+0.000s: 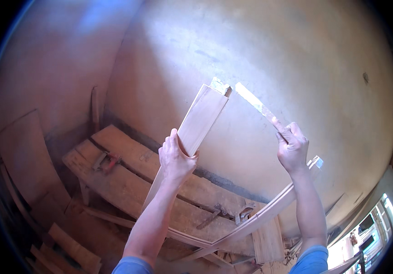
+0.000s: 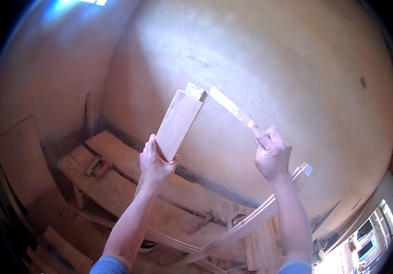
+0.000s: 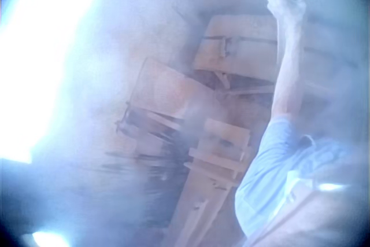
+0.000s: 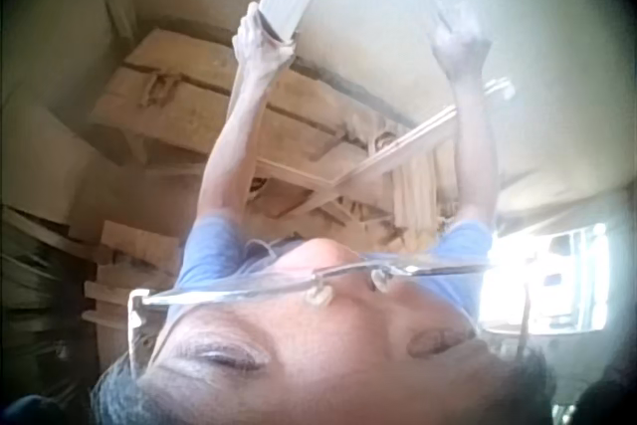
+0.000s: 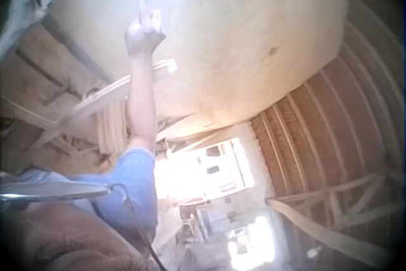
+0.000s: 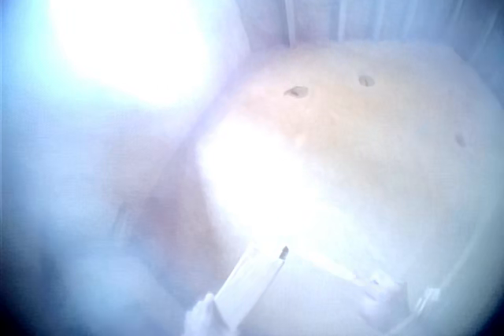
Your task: The person applies glue to wooden pieces and uses a hammer to join them together. They assemble a curved wooden frame and attach a flat wooden panel to it, creating a larger furniture component.
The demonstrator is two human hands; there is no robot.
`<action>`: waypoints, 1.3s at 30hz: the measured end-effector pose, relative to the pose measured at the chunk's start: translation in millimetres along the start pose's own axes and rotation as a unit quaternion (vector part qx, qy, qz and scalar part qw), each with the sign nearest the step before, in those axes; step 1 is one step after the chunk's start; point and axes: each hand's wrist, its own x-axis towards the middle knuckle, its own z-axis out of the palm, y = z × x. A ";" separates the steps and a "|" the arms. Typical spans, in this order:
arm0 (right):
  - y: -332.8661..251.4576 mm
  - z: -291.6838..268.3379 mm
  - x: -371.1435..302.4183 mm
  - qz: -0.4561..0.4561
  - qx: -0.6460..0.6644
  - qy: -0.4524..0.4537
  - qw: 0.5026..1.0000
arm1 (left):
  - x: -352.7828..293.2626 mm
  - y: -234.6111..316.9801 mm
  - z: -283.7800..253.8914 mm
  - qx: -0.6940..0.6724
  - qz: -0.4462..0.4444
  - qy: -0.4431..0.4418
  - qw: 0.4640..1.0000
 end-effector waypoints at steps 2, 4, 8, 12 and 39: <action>-6.1 6.9 9.3 -0.042 -0.034 -0.009 0.999 | -0.9 -0.5 -0.8 0.001 0.001 0.004 1.000; -8.2 19.0 27.0 -0.068 -0.063 -0.016 0.996 | 0.7 0.5 -1.6 0.001 -0.003 0.005 1.000; -11.0 44.2 70.6 -0.069 -0.059 -0.004 0.996 | 0.3 1.0 1.9 -0.007 -0.015 -0.016 1.000; -23.8 44.2 77.3 -0.089 -0.022 0.025 0.996 | 0.8 -0.3 1.7 -0.007 -0.020 -0.030 0.999; 184.0 -211.6 -252.7 0.331 -0.020 -0.037 0.943 | -13.5 2.9 12.0 -0.050 -0.050 -0.047 0.996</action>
